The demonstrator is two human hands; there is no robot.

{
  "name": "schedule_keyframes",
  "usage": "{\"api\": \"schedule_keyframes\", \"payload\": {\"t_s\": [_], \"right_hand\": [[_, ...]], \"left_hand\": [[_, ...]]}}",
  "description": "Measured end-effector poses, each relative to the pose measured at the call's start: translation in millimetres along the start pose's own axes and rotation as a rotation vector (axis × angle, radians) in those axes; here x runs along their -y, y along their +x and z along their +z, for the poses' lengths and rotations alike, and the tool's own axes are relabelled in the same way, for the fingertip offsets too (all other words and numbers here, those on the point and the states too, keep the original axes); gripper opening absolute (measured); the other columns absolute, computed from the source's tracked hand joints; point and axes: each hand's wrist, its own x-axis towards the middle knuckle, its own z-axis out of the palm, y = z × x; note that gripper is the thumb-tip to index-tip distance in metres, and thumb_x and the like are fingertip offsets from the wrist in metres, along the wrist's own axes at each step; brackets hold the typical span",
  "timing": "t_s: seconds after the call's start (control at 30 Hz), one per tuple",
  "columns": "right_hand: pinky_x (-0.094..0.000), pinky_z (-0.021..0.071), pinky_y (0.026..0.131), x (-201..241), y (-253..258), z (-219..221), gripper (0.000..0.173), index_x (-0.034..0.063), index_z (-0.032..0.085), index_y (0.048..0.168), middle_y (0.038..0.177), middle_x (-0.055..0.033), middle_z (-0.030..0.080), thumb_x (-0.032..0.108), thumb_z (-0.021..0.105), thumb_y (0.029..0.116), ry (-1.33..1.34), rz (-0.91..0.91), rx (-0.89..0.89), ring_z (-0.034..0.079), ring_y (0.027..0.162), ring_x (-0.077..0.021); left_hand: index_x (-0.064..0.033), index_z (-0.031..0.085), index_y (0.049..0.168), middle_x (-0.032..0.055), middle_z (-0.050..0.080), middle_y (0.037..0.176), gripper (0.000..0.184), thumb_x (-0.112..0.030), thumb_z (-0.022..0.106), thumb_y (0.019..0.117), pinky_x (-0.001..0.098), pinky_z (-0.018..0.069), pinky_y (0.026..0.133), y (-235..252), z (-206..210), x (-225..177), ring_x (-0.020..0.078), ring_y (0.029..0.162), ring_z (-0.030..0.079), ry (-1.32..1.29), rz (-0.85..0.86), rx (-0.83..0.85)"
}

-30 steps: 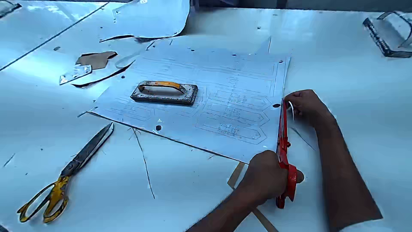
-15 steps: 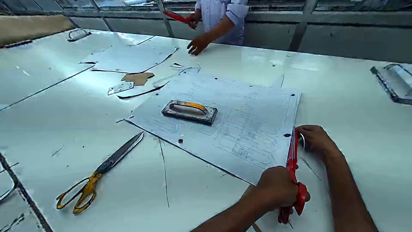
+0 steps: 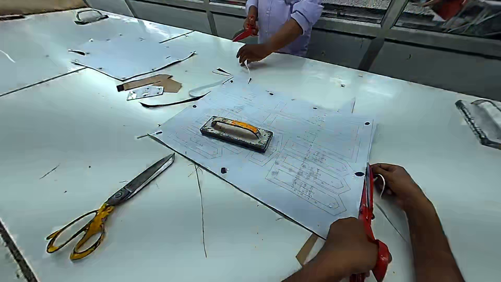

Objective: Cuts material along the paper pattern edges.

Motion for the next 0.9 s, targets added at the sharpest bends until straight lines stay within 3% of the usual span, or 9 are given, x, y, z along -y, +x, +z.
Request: {"api": "schedule_keyframes", "payload": {"t_s": [0.23,0.47,0.63,0.9], "right_hand": [[-0.0174,0.0314,0.038,-1.1,2.0,-0.2,0.022,0.0051,0.067,0.096,0.059,0.0019,0.052,0.017,0.052,0.1079,-0.04,0.013,-0.019,0.038,0.041,-0.0021],[-0.0168,0.0303,0.037,0.4,-0.2,0.7,0.024,0.0051,0.067,0.091,0.058,0.0011,0.054,0.016,0.053,0.1075,-0.018,0.001,-0.011,0.039,0.04,-0.0021],[-0.0167,0.0307,0.037,-1.8,1.9,0.8,0.023,0.0045,0.066,0.091,0.056,0.0016,0.052,0.014,0.053,0.1071,0.005,-0.004,-0.016,0.038,0.04,-0.002],[-0.0171,0.0307,0.038,0.5,0.3,2.1,0.024,0.0043,0.066,0.09,0.057,0.0014,0.052,0.016,0.053,0.1074,-0.041,0.0,-0.026,0.038,0.04,-0.0022]], "left_hand": [[-0.0004,0.058,0.095,0.0102,0.06,0.088,0.024,-0.023,0.067,0.0997,0.04,0.0523,0.072,2.8,-2.2,0.6,0.0199,0.077,0.062,-0.05,-0.016,0.012],[0.0019,0.06,0.096,0.0129,0.062,0.09,0.025,-0.021,0.068,0.0988,0.043,0.0519,0.076,8.3,-0.8,0.3,0.0229,0.082,0.063,-0.034,0.01,-0.021],[0.0003,0.059,0.094,0.0102,0.062,0.086,0.024,-0.021,0.068,0.0987,0.0397,0.0529,0.073,10.3,0.9,3.5,0.0193,0.077,0.063,-0.081,0.017,-0.027],[0.0015,0.061,0.098,0.0112,0.064,0.09,0.024,-0.021,0.069,0.0978,0.0403,0.0549,0.075,16.2,0.3,8.2,0.0199,0.079,0.065,-0.113,0.012,-0.018]]}}
